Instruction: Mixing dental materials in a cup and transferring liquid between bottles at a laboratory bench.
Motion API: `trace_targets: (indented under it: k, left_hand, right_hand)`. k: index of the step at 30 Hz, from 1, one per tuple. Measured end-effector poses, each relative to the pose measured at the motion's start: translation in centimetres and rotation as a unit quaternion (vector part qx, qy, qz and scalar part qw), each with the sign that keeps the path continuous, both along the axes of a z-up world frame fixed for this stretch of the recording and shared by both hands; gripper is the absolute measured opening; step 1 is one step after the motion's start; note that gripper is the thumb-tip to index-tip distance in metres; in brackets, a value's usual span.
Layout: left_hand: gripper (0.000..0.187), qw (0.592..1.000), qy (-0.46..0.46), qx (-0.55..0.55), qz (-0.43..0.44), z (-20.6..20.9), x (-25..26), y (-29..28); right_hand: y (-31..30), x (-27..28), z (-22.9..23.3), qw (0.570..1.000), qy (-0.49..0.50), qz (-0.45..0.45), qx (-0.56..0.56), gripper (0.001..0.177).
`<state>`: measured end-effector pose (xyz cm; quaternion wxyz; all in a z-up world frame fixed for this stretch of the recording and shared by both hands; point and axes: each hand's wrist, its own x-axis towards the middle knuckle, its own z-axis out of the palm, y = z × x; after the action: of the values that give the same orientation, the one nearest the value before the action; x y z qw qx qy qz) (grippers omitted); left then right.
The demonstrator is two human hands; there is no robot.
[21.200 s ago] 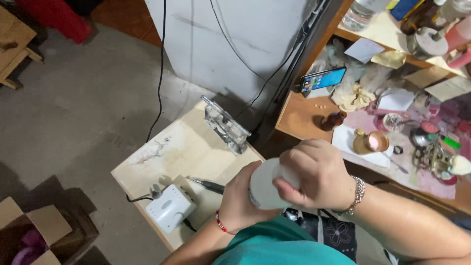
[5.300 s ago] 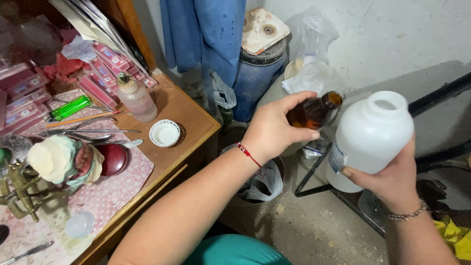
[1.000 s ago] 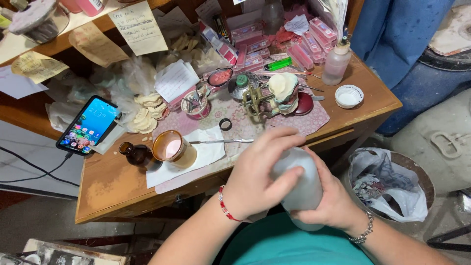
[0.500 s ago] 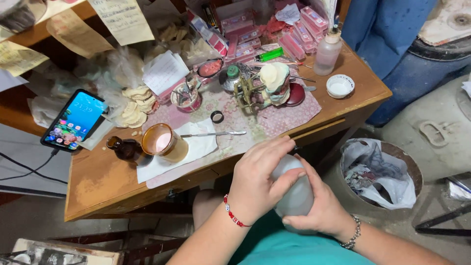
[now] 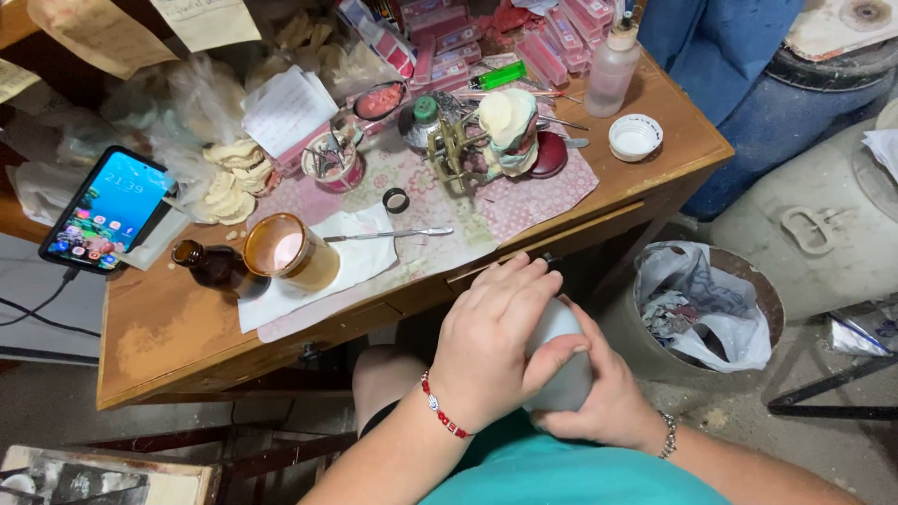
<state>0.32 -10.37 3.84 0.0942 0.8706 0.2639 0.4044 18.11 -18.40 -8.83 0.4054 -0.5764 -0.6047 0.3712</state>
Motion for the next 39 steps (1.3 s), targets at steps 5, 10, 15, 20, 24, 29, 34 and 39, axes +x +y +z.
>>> trace_targets:
  k: [5, 10, 15, 20, 24, 29, 34, 39]
  left_hand:
    - [0.052, 0.999, 0.029, 0.021, -0.004, -0.1, 0.4, -0.3]
    - [0.062, 0.998, 0.033, 0.045, 0.014, 0.2, 0.7, -1.0]
    - [0.065, 0.998, -0.010, -0.044, -0.051, 1.0, 0.4, -0.7]
    - [0.105, 0.962, -0.066, -0.223, -0.144, 3.0, -1.1, 0.2]
    - [0.122, 0.947, -0.128, -0.270, -0.119, 2.8, -1.2, 1.2]
    - [0.097, 0.999, 0.035, -0.009, 0.027, 2.1, -0.5, 1.1]
    - [0.083, 0.999, 0.020, 0.018, 0.026, 0.4, -0.4, 1.7]
    - [0.076, 0.999, 0.028, -0.002, -0.020, 1.1, -0.7, 2.9]
  right_hand:
    - [-0.1, 0.6, -1.2, 0.999, -0.020, -0.025, -0.016, 0.145]
    - [-0.2, 1.1, -1.5, 1.000, 0.000, -0.004, 0.023, 0.145]
    - [0.0, 1.8, -1.7, 0.999, 0.037, 0.014, 0.027, 0.143]
    - [0.4, 1.9, 1.8, 0.999, -0.002, -0.041, 0.001, 0.145]
    - [2.0, 2.0, 4.9, 0.998, 0.037, -0.034, 0.045, 0.143]
    - [2.6, 2.1, 2.8, 0.998, 0.030, -0.043, 0.025, 0.141]
    - [2.5, 1.6, 1.7, 0.997, 0.048, -0.060, -0.018, 0.135]
    - [2.8, 1.7, 0.7, 0.999, 0.052, -0.014, -0.001, 0.132]
